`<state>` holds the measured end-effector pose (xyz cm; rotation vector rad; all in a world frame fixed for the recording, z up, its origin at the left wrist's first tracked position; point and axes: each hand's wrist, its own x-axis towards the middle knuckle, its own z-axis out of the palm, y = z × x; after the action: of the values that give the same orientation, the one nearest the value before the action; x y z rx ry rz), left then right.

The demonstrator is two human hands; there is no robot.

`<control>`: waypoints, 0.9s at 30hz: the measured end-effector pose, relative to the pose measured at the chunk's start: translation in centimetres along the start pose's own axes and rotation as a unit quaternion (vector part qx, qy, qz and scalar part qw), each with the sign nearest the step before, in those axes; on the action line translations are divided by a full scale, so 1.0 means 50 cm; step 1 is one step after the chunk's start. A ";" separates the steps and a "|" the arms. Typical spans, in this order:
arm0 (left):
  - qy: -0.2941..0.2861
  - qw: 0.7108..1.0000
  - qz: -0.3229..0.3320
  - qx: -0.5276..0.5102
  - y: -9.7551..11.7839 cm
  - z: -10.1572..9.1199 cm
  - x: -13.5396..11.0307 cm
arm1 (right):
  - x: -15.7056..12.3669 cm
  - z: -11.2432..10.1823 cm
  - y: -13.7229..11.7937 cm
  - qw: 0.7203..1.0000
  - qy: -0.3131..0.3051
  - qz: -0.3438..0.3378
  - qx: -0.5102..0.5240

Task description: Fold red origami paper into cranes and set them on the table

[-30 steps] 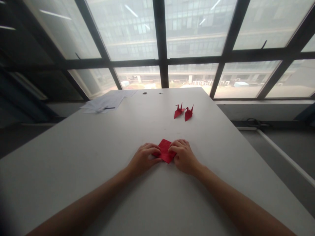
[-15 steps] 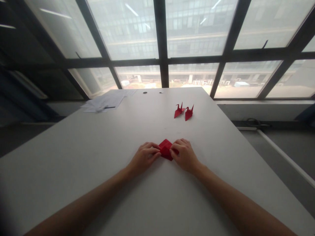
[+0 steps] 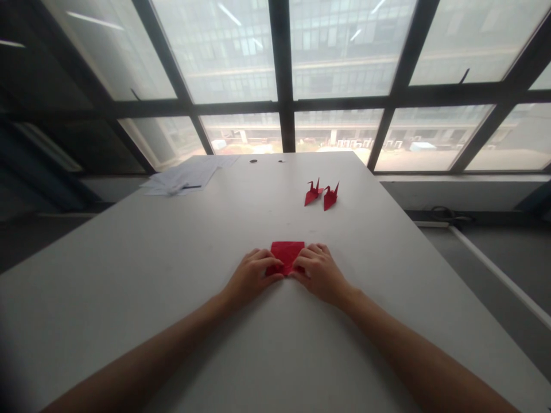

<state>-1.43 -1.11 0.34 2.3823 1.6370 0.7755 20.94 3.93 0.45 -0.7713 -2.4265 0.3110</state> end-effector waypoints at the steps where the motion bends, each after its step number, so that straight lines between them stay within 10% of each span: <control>1: 0.000 1.000 0.001 0.000 -0.001 0.000 0.000 | 0.000 -0.002 0.001 1.000 -0.003 0.000 0.003; 27: -0.001 0.999 0.029 -0.016 0.006 0.004 -0.001 | 0.003 0.017 0.025 0.992 0.047 0.119 0.008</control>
<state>-1.08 -1.25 0.26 2.4168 1.5485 0.8038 20.90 4.97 -0.64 -1.0471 -2.2452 0.3764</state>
